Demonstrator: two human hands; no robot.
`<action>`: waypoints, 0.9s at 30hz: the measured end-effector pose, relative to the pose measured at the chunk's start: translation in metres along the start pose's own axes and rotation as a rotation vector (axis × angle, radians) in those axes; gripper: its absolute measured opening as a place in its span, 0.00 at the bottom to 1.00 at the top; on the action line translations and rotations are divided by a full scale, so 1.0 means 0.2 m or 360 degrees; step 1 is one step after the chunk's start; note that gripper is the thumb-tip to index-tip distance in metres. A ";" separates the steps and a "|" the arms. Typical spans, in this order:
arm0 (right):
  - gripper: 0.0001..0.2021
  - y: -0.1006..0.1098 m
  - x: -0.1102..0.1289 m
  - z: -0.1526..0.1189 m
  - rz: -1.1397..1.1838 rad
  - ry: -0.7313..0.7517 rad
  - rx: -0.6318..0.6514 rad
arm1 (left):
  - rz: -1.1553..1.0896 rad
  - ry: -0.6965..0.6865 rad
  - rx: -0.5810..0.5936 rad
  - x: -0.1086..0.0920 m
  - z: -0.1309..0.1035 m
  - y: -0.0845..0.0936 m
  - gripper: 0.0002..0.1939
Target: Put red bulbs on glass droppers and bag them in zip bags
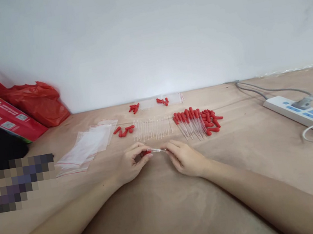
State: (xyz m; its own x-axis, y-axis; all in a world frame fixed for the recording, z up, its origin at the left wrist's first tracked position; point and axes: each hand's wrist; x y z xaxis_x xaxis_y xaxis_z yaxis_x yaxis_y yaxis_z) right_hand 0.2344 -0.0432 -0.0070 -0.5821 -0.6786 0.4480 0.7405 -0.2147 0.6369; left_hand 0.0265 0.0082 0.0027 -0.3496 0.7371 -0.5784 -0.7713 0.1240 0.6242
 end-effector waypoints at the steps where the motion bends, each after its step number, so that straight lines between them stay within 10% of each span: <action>1: 0.11 0.00 0.00 0.00 -0.0009 -0.0012 -0.0023 | -0.0005 -0.0006 -0.0001 0.00 0.00 0.00 0.08; 14: 0.07 0.00 0.00 -0.01 -0.0028 -0.0115 -0.0101 | -0.0054 -0.0003 -0.0046 0.00 0.00 -0.01 0.07; 27: 0.08 0.04 -0.02 0.01 -0.0219 0.0013 0.0258 | 0.0085 -0.0177 0.0167 -0.02 -0.03 0.00 0.08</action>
State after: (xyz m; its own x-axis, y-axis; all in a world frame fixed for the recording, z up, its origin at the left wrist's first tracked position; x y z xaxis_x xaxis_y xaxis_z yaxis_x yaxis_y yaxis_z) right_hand 0.2420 -0.0411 -0.0034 -0.6707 -0.6566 0.3450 0.5901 -0.1904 0.7846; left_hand 0.0249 0.0011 0.0014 -0.3232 0.8127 -0.4848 -0.6912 0.1472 0.7076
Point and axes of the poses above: each hand's wrist, its own z-axis towards the middle knuckle, its own y-axis out of the back of the hand, x = y × z, and after that the axes turned 9 degrees about -x, right-handed
